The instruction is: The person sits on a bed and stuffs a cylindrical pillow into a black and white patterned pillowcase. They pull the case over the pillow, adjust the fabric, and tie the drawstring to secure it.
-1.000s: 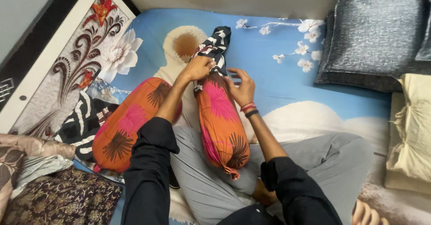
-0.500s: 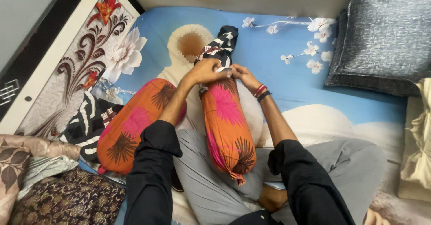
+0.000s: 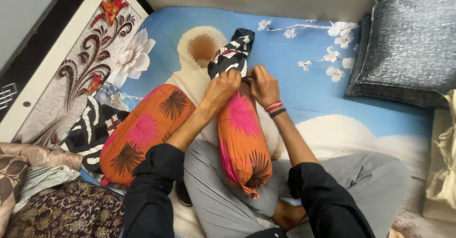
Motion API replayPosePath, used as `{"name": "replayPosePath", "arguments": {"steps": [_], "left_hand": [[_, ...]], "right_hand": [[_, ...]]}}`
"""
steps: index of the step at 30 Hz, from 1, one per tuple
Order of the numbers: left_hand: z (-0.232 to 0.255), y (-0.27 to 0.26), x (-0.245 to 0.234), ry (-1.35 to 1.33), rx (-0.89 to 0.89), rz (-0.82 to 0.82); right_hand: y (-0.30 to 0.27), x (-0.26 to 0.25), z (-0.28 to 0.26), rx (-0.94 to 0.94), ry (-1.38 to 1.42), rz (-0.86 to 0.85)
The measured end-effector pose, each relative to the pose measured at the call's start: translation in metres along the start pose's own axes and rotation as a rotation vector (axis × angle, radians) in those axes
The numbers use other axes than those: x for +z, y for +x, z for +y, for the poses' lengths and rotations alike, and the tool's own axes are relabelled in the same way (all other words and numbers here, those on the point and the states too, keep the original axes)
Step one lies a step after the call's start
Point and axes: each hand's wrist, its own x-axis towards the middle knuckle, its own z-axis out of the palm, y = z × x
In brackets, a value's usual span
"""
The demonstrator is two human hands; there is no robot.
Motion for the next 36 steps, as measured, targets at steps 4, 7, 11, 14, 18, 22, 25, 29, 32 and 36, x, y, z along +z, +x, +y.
{"name": "replayPosePath", "arguments": {"steps": [4,7,11,14,18,22,25,29,32,36], "left_hand": [[0.0,-0.009,-0.015,-0.132,-0.085,-0.069],[-0.024,-0.008,-0.014,-0.461,-0.118,0.0],[-0.075,-0.001,0.024,-0.791,-0.166,-0.102],[-0.101,0.0,0.067,-1.302,-0.42,-0.421],[-0.109,0.008,0.099,-1.29,-0.321,-0.325],[-0.099,0.011,0.086,-1.298,-0.353,-0.336],[-0.094,0.013,0.068,-1.323,-0.405,-0.387],[-0.091,0.001,0.048,-1.465,-0.41,-0.396],[-0.082,-0.007,0.035,-1.574,-0.313,-0.349],[-0.067,-0.011,0.011,-1.634,-0.191,-0.334]], "right_hand": [[-0.005,-0.006,-0.027,-0.008,-0.099,0.027],[-0.001,-0.011,-0.024,-0.001,0.027,0.031],[0.005,-0.021,-0.018,0.174,0.277,0.089],[0.002,-0.025,-0.031,0.223,0.324,-0.096],[-0.007,-0.021,-0.065,0.255,0.256,-0.107],[0.002,-0.014,-0.081,0.221,0.139,-0.022],[0.002,-0.001,-0.083,0.195,0.03,0.075],[-0.002,0.003,-0.061,0.245,-0.029,0.042],[-0.004,0.011,-0.028,0.293,0.204,-0.006],[0.011,0.014,0.007,0.696,0.736,-0.241]]}}
